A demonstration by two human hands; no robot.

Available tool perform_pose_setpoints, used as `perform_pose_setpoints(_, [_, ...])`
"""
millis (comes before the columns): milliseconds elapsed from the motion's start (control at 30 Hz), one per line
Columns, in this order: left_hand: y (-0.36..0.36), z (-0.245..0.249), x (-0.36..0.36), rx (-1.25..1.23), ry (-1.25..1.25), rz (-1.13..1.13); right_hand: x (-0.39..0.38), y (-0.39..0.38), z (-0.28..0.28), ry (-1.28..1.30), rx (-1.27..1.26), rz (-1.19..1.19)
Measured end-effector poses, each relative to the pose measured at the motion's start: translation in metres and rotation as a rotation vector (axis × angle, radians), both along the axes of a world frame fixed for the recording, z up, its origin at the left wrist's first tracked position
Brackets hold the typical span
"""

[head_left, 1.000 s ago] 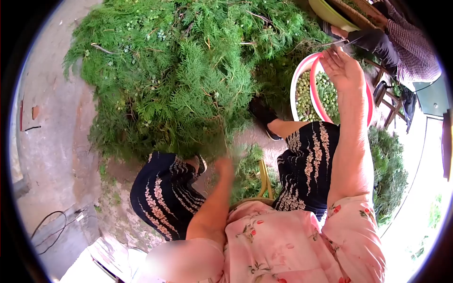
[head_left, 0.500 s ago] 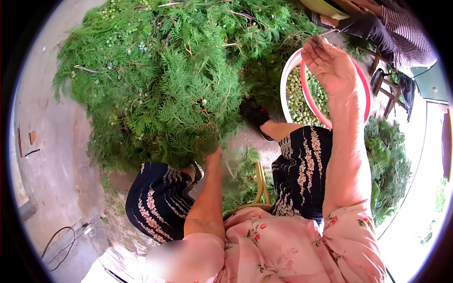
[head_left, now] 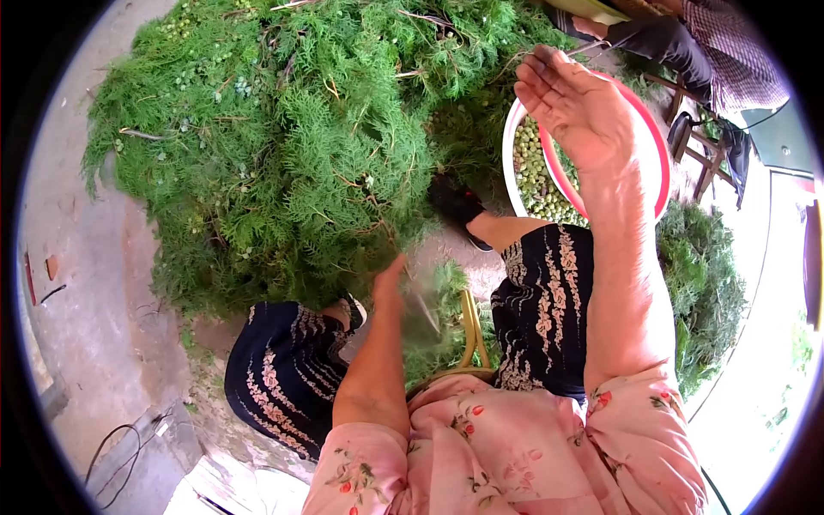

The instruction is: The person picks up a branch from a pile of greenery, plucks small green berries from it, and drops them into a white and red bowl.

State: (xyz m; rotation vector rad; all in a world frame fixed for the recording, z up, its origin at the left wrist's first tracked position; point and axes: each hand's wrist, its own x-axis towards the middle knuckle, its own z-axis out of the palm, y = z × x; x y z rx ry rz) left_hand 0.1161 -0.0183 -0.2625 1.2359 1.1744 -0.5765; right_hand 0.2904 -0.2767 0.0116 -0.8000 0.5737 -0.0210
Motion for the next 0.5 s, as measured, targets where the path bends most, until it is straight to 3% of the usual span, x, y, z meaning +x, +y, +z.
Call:
perform_pose_setpoints(33, [-0.002,0.006,0.003,0.034,0.002,-0.023,0.001,0.001,-0.002,-0.008,0.004,0.012])
perform_pose_setpoints(133, [0.000,0.016,0.008,-0.053,-0.081,0.206,0.001,0.005,-0.007,-0.009,0.017,0.048])
perform_pose_setpoints(267, [0.005,0.016,0.002,-0.292,-0.246,0.459,-0.004,0.008,-0.014,-0.044,0.017,0.092])
perform_pose_setpoints(367, [0.006,0.045,0.010,-0.277,-0.186,0.611,-0.017,0.012,-0.020,-0.095,0.030,0.108])
perform_pose_setpoints(500, [0.006,0.106,0.022,-0.134,-0.337,0.453,-0.034,0.031,-0.021,-0.054,-0.083,0.180])
